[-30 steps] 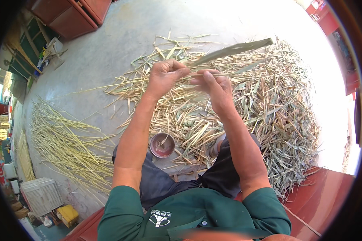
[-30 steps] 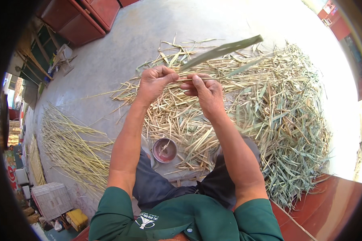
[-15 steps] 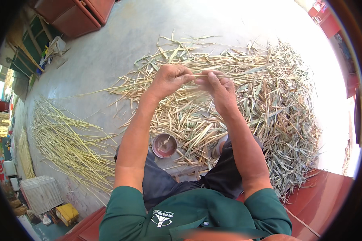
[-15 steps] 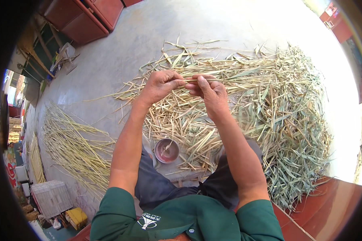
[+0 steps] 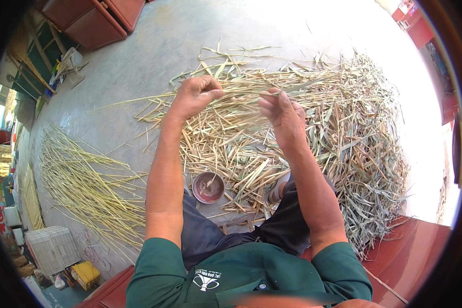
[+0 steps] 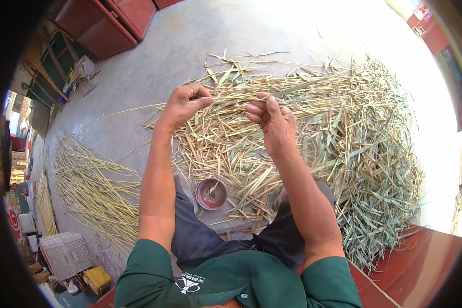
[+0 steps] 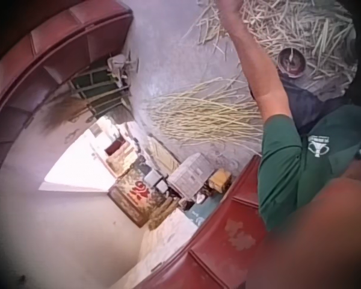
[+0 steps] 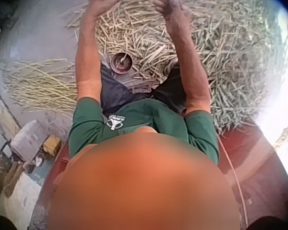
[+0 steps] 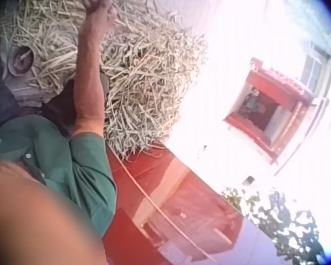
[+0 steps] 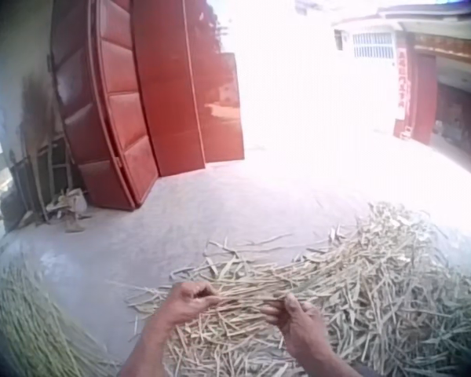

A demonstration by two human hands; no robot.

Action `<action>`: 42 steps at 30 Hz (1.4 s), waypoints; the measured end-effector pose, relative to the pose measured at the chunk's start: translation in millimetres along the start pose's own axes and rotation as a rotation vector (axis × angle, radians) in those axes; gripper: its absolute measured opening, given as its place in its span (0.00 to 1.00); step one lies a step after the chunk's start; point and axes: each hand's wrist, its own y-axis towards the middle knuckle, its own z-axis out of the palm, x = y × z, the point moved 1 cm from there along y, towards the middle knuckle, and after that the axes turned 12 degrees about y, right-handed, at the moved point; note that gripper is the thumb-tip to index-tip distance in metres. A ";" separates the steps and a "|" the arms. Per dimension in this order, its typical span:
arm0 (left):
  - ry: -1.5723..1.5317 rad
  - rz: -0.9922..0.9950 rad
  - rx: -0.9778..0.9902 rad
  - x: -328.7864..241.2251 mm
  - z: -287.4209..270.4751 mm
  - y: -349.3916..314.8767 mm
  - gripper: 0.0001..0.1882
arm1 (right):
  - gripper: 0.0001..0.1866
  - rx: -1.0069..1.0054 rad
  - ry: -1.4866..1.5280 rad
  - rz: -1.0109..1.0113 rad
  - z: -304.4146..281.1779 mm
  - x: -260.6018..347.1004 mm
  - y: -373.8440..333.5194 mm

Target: The person sits on the floor and repeatedly strips leaves from dried plant stalks by hand. They separate the stalks from the leaves and place the processed stalks into a pile on the left.

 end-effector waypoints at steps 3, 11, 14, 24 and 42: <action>-0.015 0.029 0.118 -15.2 6.2 -2.4 0.08 | 0.20 -0.001 0.010 0.055 6.5 0.6 -3.1; 0.068 0.038 -0.005 -43.2 42.6 -5.8 0.09 | 0.15 0.042 -0.195 0.158 4.9 2.1 0.4; -0.101 -0.049 0.028 -30.6 51.8 -4.7 0.09 | 0.15 0.045 -0.274 0.140 1.9 0.7 1.7; -0.444 -0.271 -0.316 -0.8 -12.2 2.6 0.10 | 0.14 0.072 -0.399 0.102 -3.2 -6.1 -4.0; 0.798 0.391 -0.168 7.1 -1.1 -25.0 0.03 | 0.15 -0.194 -0.102 0.108 -38.6 13.7 25.2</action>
